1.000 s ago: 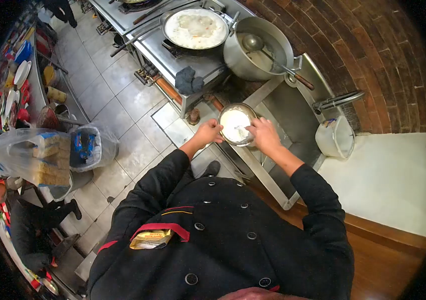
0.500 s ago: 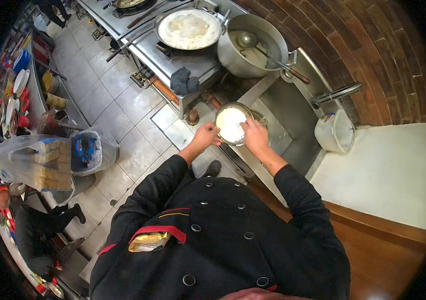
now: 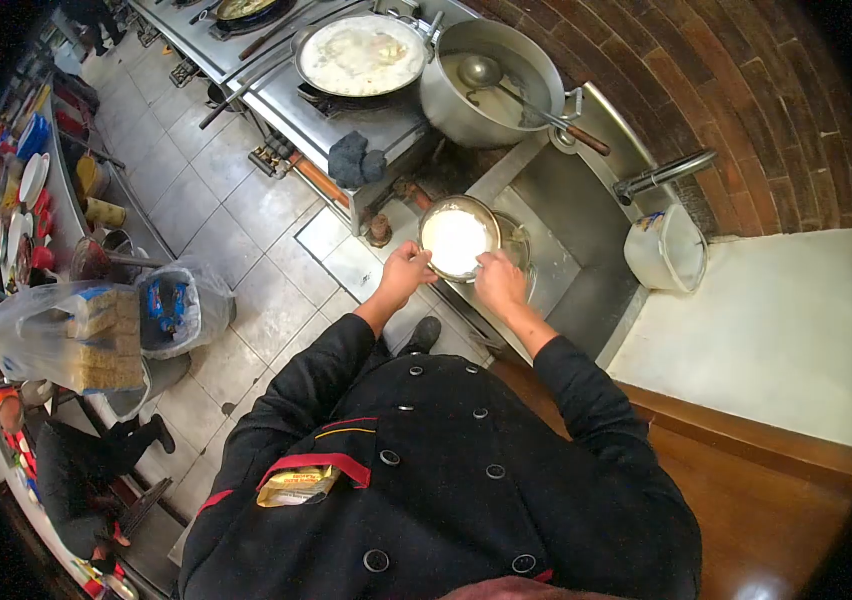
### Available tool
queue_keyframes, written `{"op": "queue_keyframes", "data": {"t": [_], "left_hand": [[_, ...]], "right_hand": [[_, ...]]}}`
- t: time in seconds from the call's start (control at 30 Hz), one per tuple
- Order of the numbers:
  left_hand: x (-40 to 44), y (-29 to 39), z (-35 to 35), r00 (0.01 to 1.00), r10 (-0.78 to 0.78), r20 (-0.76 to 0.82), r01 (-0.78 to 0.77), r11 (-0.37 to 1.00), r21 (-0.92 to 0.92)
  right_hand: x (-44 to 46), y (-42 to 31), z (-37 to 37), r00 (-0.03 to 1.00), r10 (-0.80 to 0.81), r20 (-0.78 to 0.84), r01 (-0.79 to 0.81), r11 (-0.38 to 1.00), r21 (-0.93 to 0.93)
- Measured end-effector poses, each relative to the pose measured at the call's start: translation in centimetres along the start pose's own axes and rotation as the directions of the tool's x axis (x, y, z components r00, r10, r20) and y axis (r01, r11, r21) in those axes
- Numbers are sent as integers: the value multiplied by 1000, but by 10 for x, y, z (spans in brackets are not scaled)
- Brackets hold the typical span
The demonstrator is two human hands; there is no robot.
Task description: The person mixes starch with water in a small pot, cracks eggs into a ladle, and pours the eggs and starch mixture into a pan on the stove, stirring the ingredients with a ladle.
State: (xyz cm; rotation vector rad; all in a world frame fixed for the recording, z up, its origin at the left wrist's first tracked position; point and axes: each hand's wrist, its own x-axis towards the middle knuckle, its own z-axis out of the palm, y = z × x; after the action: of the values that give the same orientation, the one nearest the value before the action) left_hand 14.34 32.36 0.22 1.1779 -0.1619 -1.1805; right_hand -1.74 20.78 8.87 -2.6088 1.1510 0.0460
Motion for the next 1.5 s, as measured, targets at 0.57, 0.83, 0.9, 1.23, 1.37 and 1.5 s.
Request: {"op": "queue_keyframes", "data": {"t": [0.57,0.83,0.9,1.23,1.37,1.5], "left_hand": [[11,4,-7,997,-65,46,63,997,43],[2,5,1,999,-46,6,46,999,21],[4,4,0,999,-44,17,44,999,27],[7,23,-8,975,-197,103,191,979,68],[10,24,-8,979,-163,120,156,985,73],[15,11,-10,989,-85,122,84,996,18]], "right_hand": [[47,14,-18,944,-304,-126,286,948,-140],[22,6,-1,982,-165,-91,154,982,-112],[15,4,2,987,-136,-85,125,985,-117],[26,-2,-42,942,-312,-127,282,936,-210],[48,16,-27,945,-305,-118,264,924,-278],[39,14,-20,994,-108,-28,99,971,-219]]}}
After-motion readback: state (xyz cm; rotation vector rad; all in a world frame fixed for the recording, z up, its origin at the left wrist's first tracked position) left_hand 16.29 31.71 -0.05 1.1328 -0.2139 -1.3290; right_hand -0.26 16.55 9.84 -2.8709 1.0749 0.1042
